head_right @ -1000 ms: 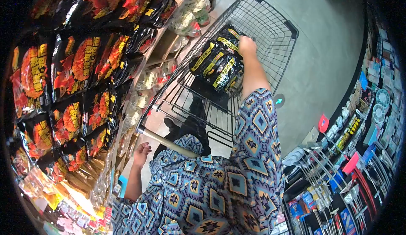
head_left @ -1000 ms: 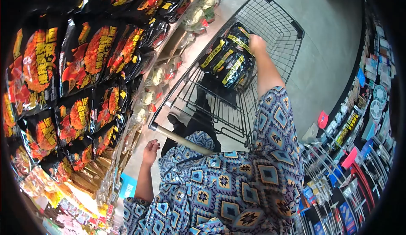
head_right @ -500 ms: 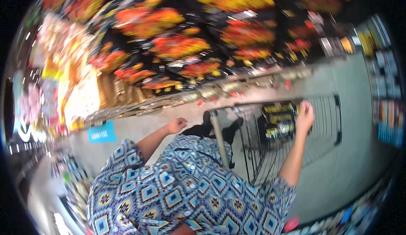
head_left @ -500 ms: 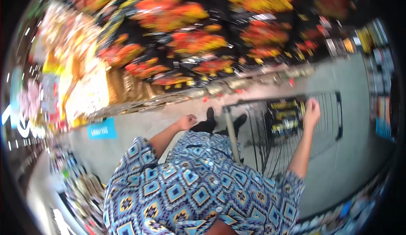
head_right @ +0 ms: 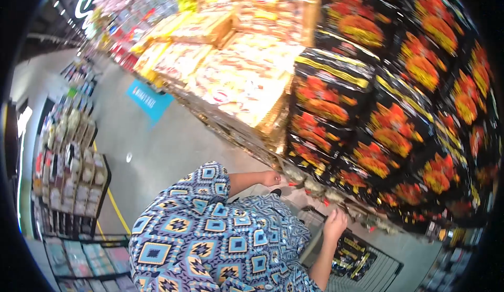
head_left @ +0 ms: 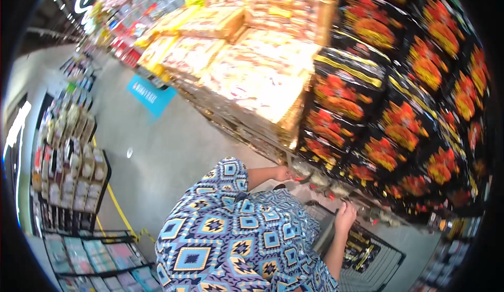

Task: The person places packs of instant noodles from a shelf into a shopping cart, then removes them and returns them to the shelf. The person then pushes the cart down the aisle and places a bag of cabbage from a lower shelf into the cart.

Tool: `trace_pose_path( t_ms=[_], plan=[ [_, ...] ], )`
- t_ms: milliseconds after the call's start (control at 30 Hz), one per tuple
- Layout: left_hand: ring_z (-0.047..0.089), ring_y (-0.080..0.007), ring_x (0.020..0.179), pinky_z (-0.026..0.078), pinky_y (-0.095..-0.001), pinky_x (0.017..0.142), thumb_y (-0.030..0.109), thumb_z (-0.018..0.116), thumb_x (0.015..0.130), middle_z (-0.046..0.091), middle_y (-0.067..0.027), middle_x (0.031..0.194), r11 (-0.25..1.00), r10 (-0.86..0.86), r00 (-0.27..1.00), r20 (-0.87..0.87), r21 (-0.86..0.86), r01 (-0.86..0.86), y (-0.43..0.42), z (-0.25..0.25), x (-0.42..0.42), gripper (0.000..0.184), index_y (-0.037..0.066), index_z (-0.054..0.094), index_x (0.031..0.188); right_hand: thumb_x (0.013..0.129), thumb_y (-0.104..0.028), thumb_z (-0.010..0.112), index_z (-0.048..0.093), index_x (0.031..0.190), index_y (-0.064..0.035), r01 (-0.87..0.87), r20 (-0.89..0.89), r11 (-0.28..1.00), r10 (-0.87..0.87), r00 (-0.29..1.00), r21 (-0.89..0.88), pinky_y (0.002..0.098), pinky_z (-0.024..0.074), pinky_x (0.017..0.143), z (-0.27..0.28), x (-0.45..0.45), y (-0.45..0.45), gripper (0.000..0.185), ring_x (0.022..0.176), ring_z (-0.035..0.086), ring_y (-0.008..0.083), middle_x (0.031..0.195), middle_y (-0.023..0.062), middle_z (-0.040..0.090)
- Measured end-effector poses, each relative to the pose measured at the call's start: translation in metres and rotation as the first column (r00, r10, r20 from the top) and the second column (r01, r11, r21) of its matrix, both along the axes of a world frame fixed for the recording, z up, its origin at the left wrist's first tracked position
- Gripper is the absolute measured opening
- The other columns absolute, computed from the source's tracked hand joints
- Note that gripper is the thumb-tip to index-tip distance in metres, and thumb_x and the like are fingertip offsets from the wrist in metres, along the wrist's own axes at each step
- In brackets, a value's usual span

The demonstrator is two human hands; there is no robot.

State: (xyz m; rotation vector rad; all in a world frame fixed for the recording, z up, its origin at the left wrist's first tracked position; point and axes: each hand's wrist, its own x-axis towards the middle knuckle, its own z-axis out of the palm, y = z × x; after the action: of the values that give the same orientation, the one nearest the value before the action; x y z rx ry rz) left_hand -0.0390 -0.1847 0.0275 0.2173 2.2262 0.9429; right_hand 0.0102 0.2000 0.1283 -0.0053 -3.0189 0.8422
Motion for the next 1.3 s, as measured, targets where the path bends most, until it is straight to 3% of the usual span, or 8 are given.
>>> trace_pose_path(
  t_ms=[400, 600, 667, 733, 967, 1033, 1133, 1300],
  plan=[
    [0.063, -0.0421, 0.093, 0.049, -0.0493, 0.084, 0.037, 0.052, 0.086, 0.067, -0.0252, 0.097, 0.904, 0.154, 0.983, 0.104, -0.416, -0.098, -0.146, -0.112, 0.068, 0.042, 0.000, 0.072, 0.085, 0.096, -0.028, 0.054, 0.060, 0.071, 0.0026, 0.123, 0.019, 0.991, -0.124, 0.992, 0.059, 0.0521, 0.0416, 0.076, 0.014, 0.005, -0.012, 0.040, 0.077, 0.056, 0.0428, 0.071, 0.0224, 0.059],
    [0.064, -0.0387, 0.092, 0.050, -0.0475, 0.083, 0.038, 0.050, 0.089, 0.069, -0.0207, 0.094, 0.936, -0.267, 0.963, -0.032, -0.245, 0.251, -0.128, -0.092, 0.050, 0.040, 0.005, 0.070, 0.080, 0.085, -0.019, 0.064, 0.064, 0.076, 0.0017, -0.015, -0.359, 0.953, 0.128, 0.924, 0.302, 0.0499, 0.0446, 0.088, 0.026, 0.012, -0.051, 0.022, 0.088, 0.058, 0.0401, 0.083, 0.0200, 0.063],
    [0.067, -0.0314, 0.079, 0.052, -0.0449, 0.075, 0.038, 0.049, 0.090, 0.069, -0.0176, 0.083, 0.865, -0.470, 0.876, 0.105, -0.143, 0.481, -0.117, -0.094, 0.039, 0.040, 0.007, 0.067, 0.073, 0.082, -0.014, 0.065, 0.066, 0.082, 0.0013, -0.148, -0.085, 0.957, 0.174, 0.981, 0.251, 0.0484, 0.0459, 0.091, 0.046, 0.018, -0.076, 0.015, 0.093, 0.061, 0.0382, 0.086, 0.0190, 0.065],
    [0.064, -0.0220, 0.051, 0.055, -0.0344, 0.056, 0.037, 0.051, 0.090, 0.065, -0.0094, 0.062, 0.997, -0.072, 0.900, 0.431, 0.010, 0.075, -0.085, -0.041, 0.049, 0.038, 0.007, 0.070, 0.078, 0.082, -0.012, 0.062, 0.068, 0.085, -0.0011, -0.243, -0.240, 0.969, 0.246, 0.939, 0.040, 0.0444, 0.0509, 0.086, 0.032, 0.043, -0.078, 0.013, 0.094, 0.063, 0.0361, 0.095, 0.0182, 0.068],
    [0.064, -0.0173, 0.071, 0.054, -0.0332, 0.064, 0.047, 0.057, 0.091, 0.067, -0.0053, 0.086, 0.998, -0.041, 0.755, 0.654, 0.061, 0.001, -0.072, -0.002, 0.029, 0.040, 0.009, 0.068, 0.099, 0.093, -0.039, 0.054, 0.070, 0.099, -0.0035, 0.193, 0.610, 0.974, -0.084, 0.788, -0.116, 0.0463, 0.0513, 0.085, -0.007, 0.115, -0.066, 0.039, 0.096, 0.064, 0.0401, 0.101, 0.0229, 0.068],
    [0.061, -0.0135, 0.071, 0.052, -0.0293, 0.069, 0.053, 0.059, 0.092, 0.066, -0.0013, 0.086, 0.974, 0.028, 0.311, 0.950, 0.045, -0.222, -0.090, -0.002, 0.016, 0.043, 0.012, 0.066, 0.101, 0.092, -0.052, 0.052, 0.069, 0.098, 0.0028, 0.287, 0.737, 0.958, -0.185, 0.650, -0.013, 0.0491, 0.0496, 0.085, -0.022, 0.133, -0.061, 0.058, 0.094, 0.065, 0.0431, 0.096, 0.0275, 0.067],
    [0.058, -0.0113, 0.072, 0.050, -0.0276, 0.070, 0.050, 0.061, 0.092, 0.063, 0.0005, 0.082, 0.971, -0.162, 0.152, 0.975, 0.185, -0.150, -0.100, 0.026, 0.004, 0.039, 0.012, 0.064, 0.100, 0.091, -0.061, 0.049, 0.068, 0.092, 0.0084, 0.428, 0.860, 0.904, -0.211, 0.464, -0.010, 0.0468, 0.0510, 0.080, -0.015, 0.156, -0.054, 0.072, 0.087, 0.068, 0.0394, 0.088, 0.0299, 0.067],
    [0.053, -0.0090, 0.076, 0.045, -0.0264, 0.065, 0.037, 0.067, 0.092, 0.062, 0.0029, 0.091, 0.978, -0.188, 0.620, 0.762, 0.202, 0.048, -0.067, 0.052, 0.013, 0.026, 0.014, 0.065, 0.103, 0.092, -0.055, 0.054, 0.068, 0.094, -0.0031, 0.897, 0.941, 0.372, -0.143, 0.308, -0.237, 0.0335, 0.0494, 0.064, -0.060, 0.205, -0.006, 0.054, 0.071, 0.063, 0.0190, 0.081, 0.0084, 0.066]
  ],
)
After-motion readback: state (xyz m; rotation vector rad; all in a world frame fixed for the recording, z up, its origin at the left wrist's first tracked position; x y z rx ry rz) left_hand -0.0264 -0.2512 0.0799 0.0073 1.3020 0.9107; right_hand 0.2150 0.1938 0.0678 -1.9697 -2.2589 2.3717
